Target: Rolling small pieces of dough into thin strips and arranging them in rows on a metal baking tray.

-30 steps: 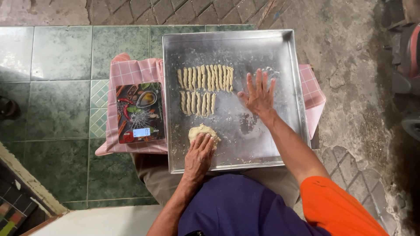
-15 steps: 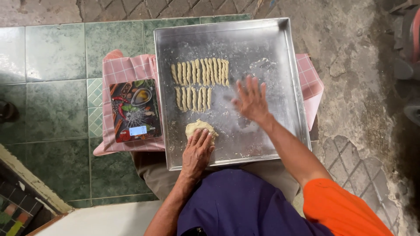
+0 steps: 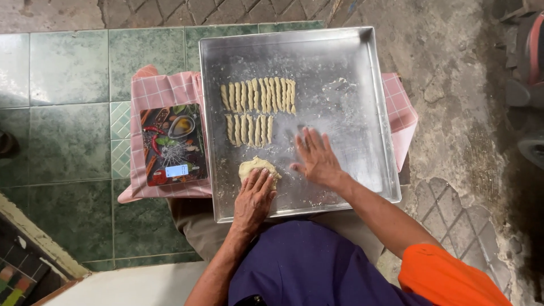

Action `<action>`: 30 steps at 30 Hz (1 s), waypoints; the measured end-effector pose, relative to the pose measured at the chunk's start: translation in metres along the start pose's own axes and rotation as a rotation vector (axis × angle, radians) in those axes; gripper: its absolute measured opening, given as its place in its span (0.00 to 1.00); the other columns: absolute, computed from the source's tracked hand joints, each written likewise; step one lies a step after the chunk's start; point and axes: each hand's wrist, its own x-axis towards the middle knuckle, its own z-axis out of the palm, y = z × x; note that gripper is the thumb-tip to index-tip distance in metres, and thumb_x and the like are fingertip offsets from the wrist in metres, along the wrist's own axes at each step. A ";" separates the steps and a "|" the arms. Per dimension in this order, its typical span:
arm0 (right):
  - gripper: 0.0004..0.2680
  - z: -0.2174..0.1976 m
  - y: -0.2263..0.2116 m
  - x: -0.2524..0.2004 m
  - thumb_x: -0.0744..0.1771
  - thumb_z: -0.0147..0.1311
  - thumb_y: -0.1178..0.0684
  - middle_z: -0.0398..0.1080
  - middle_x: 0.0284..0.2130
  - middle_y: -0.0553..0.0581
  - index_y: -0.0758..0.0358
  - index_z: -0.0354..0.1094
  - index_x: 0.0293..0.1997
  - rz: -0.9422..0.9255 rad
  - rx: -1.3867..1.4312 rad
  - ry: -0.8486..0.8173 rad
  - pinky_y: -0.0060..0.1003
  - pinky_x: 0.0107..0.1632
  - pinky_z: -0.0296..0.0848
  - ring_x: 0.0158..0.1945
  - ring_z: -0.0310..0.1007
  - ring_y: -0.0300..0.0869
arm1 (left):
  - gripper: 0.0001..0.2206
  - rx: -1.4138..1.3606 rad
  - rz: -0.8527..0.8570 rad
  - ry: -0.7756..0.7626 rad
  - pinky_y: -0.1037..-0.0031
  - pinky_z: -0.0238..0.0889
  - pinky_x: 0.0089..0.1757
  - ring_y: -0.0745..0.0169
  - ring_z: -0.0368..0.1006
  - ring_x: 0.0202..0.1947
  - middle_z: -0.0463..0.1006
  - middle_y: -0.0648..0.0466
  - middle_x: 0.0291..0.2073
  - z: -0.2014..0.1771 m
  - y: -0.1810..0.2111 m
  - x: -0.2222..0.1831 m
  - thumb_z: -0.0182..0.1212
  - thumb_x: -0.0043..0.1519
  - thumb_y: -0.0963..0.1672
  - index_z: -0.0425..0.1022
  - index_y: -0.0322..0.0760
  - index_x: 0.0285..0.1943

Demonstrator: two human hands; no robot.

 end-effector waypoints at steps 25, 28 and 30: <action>0.36 0.047 -0.003 0.000 0.68 0.21 0.20 0.43 0.74 0.75 0.58 0.37 0.80 0.002 0.033 0.251 0.72 0.70 0.44 0.76 0.42 0.66 | 0.20 -0.032 0.027 -0.007 0.54 0.56 0.63 0.49 0.60 0.71 0.71 0.54 0.67 0.004 -0.003 -0.002 0.57 0.65 0.52 0.72 0.48 0.66; 0.34 0.042 0.016 0.017 0.69 0.25 0.22 0.48 0.73 0.73 0.54 0.40 0.80 0.001 0.089 0.413 0.73 0.67 0.52 0.75 0.48 0.66 | 0.21 -0.034 0.026 -0.011 0.54 0.55 0.63 0.49 0.60 0.71 0.71 0.54 0.67 0.007 -0.004 -0.003 0.57 0.65 0.52 0.72 0.48 0.66; 0.29 0.027 0.038 0.040 0.72 0.25 0.27 0.45 0.75 0.72 0.50 0.40 0.81 0.063 -0.002 0.486 0.72 0.69 0.48 0.76 0.44 0.66 | 0.21 -0.035 0.024 -0.018 0.54 0.55 0.64 0.49 0.59 0.72 0.71 0.54 0.68 0.007 -0.004 -0.004 0.57 0.65 0.52 0.72 0.48 0.66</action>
